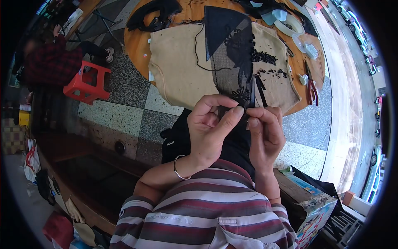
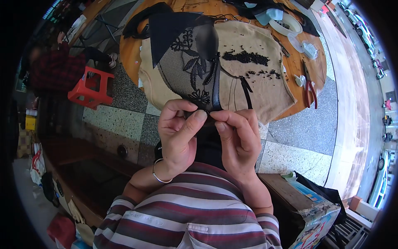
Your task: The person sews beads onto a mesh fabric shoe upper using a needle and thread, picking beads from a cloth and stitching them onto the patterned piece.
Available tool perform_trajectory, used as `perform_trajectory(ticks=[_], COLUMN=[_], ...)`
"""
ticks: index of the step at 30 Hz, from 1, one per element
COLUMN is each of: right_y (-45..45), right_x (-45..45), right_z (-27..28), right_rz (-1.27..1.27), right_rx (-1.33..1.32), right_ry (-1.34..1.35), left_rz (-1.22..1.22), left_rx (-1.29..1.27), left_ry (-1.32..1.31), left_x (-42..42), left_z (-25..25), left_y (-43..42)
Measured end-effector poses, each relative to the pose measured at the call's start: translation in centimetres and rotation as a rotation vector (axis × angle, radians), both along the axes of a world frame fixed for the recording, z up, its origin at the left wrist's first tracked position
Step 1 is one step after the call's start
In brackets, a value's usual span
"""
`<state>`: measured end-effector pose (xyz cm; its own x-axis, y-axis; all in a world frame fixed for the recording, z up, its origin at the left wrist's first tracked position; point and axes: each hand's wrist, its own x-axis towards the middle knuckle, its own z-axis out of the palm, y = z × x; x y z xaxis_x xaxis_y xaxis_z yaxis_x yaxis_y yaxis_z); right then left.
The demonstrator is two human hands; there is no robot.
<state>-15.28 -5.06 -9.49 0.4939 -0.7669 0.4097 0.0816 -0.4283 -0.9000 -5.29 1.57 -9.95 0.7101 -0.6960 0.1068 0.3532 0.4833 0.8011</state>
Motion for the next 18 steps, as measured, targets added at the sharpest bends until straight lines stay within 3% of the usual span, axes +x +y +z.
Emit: perform_trajectory(ticks=[18], right_y=[0.15], right_x=[0.29], right_z=[-0.51], right_rz=[-0.016], right_rx=[0.107], right_ry=[-0.042], left_rz=[0.043], left_rx=[0.000], left_ry=[-0.112], left_x=[0.04], left_z=[0.49], left_y=[-0.08])
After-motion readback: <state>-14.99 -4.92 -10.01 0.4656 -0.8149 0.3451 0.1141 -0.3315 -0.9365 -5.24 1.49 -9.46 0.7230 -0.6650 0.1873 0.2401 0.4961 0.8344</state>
